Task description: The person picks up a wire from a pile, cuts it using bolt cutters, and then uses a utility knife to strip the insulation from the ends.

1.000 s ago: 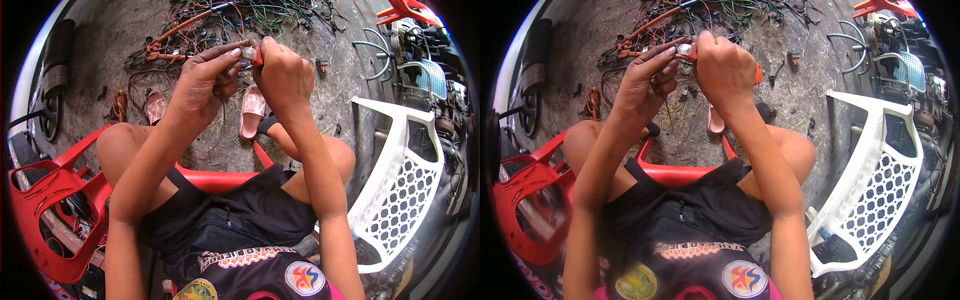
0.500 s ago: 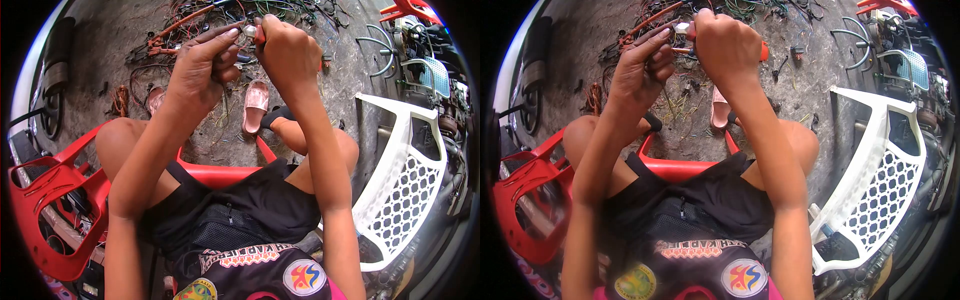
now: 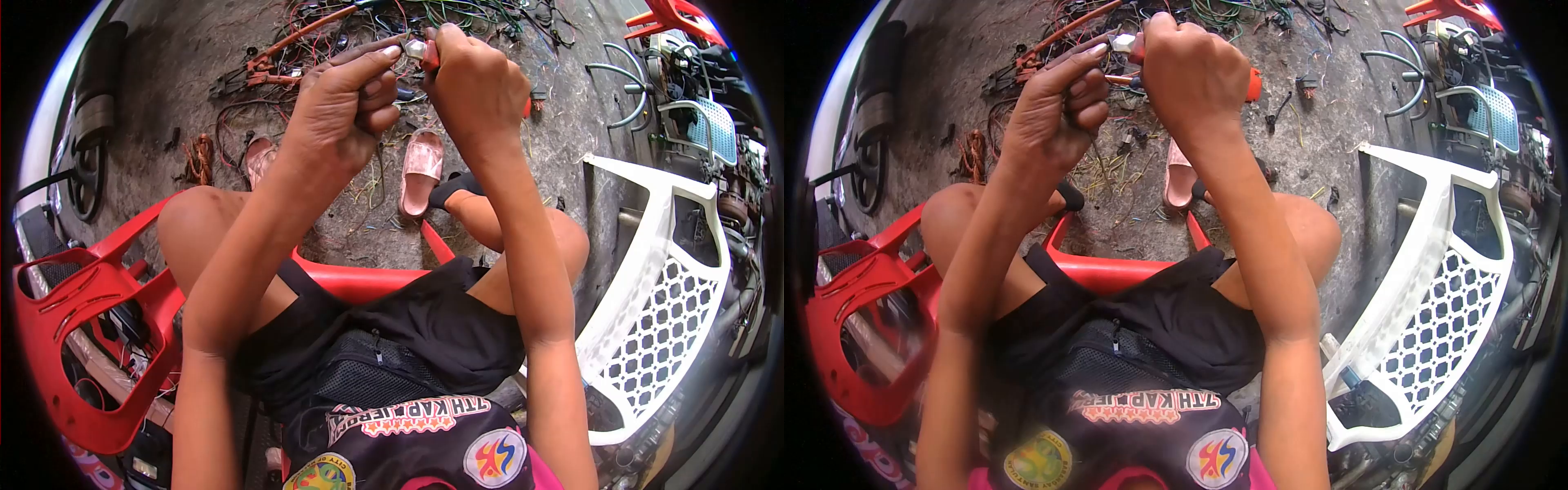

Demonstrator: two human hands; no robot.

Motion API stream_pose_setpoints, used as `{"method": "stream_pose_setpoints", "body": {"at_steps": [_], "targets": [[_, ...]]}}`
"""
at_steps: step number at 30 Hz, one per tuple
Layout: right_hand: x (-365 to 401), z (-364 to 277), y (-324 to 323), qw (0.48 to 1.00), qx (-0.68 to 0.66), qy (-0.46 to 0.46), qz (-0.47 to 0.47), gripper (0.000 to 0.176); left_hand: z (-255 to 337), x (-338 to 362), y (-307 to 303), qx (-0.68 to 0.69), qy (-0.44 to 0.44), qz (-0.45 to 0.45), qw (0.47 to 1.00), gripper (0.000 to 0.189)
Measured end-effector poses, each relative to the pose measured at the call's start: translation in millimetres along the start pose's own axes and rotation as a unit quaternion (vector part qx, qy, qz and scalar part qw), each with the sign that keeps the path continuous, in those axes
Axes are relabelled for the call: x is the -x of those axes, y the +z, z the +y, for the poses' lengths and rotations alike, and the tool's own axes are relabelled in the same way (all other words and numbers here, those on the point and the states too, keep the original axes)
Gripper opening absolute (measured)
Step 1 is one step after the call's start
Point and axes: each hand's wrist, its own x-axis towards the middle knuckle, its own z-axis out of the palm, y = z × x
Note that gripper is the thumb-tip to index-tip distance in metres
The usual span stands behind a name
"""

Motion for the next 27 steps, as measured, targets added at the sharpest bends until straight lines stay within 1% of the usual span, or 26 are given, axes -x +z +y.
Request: {"method": "stream_pose_setpoints", "body": {"at_steps": [1,3,4,5,6,7,8,9,10,11,12,13,15,16,17,18,20,21,23,24,26,27], "targets": [[-2,9,6,1.0,0.0,0.0,0.0,0.02,-2,4,1,0.0,0.0,0.001,1.0,0.02],[-10,52,20,0.997,0.0,0.073,-0.001,0.02,-8,25,5,-0.12,-0.008,0.013,0.993,0.027],[-17,73,12,0.987,0.048,0.151,-0.035,0.021,-17,40,-2,-0.047,-0.057,-0.012,0.997,0.02],[-21,83,2,0.965,0.097,0.232,-0.072,0.023,-19,38,-9,-0.048,-0.064,-0.014,0.997,0.02],[-15,82,0,0.964,0.099,0.232,-0.079,0.023,-21,34,-16,-0.036,-0.061,0.022,0.997,0.02],[-12,74,-5,0.976,0.08,0.196,-0.055,0.024,-19,28,-23,-0.02,-0.048,0.059,0.997,0.02],[-13,68,-5,0.985,0.057,0.159,-0.028,0.025,-12,20,-29,0.002,-0.04,0.015,0.999,0.022],[-13,63,-1,0.986,0.051,0.156,-0.029,0.025,-10,14,-32,0.001,-0.036,0.019,0.999,0.022],[-9,60,3,0.991,-0.02,0.123,-0.056,0.026,-7,11,-30,0.002,-0.025,0.024,0.999,0.023],[-4,58,6,0.988,-0.09,0.09,-0.082,0.027,-7,10,-26,0.002,-0.017,0.026,1.0,0.023],[-1,56,10,0.986,-0.13,0.066,-0.078,0.027,-9,11,-21,-0.03,-0.021,0.068,0.997,0.027],[0,52,12,0.986,-0.128,0.07,-0.076,0.027,-10,11,-18,-0.032,-0.023,0.064,0.997,0.027],[3,48,13,0.976,-0.204,0.025,-0.073,0.028,-13,9,-15,-0.028,-0.011,0.084,0.996,0.026],[3,47,12,0.973,-0.222,-0.03,-0.051,0.024,-14,7,-18,-0.026,-0.012,0.081,0.996,0.026],[3,46,10,0.974,-0.221,-0.03,-0.05,0.024,-14,5,-23,-0.015,-0.001,0.059,0.998,0.024],[4,45,8,0.967,-0.244,-0.061,-0.048,0.022,-13,2,-28,-0.004,0.01,0.039,0.999,0.022],[8,41,7,0.951,-0.287,-0.107,-0.029,0.019,-11,0,-31,-0.005,0.008,0.043,0.999,0.022],[11,37,7,0.951,-0.289,-0.105,-0.03,0.019,-11,0,-32,-0.005,0.006,0.047,0.999,0.023],[14,29,8,0.936,-0.346,-0.055,-0.03,0.02,-11,0,-34,-0.001,-0.003,0.039,0.999,0.022],[15,25,8,0.936,-0.345,-0.054,-0.031,0.02,-12,0,-34,0.005,-0.011,0.029,0.999,0.021],[15,21,7,0.934,-0.344,-0.093,-0.009,0.018,-13,1,-31,0.001,-0.018,0.028,0.999,0.021],[16,21,7,0.935,-0.343,-0.092,-0.009,0.018,-13,2,-30,-0.003,-0.021,0.027,0.999,0.02]]}}
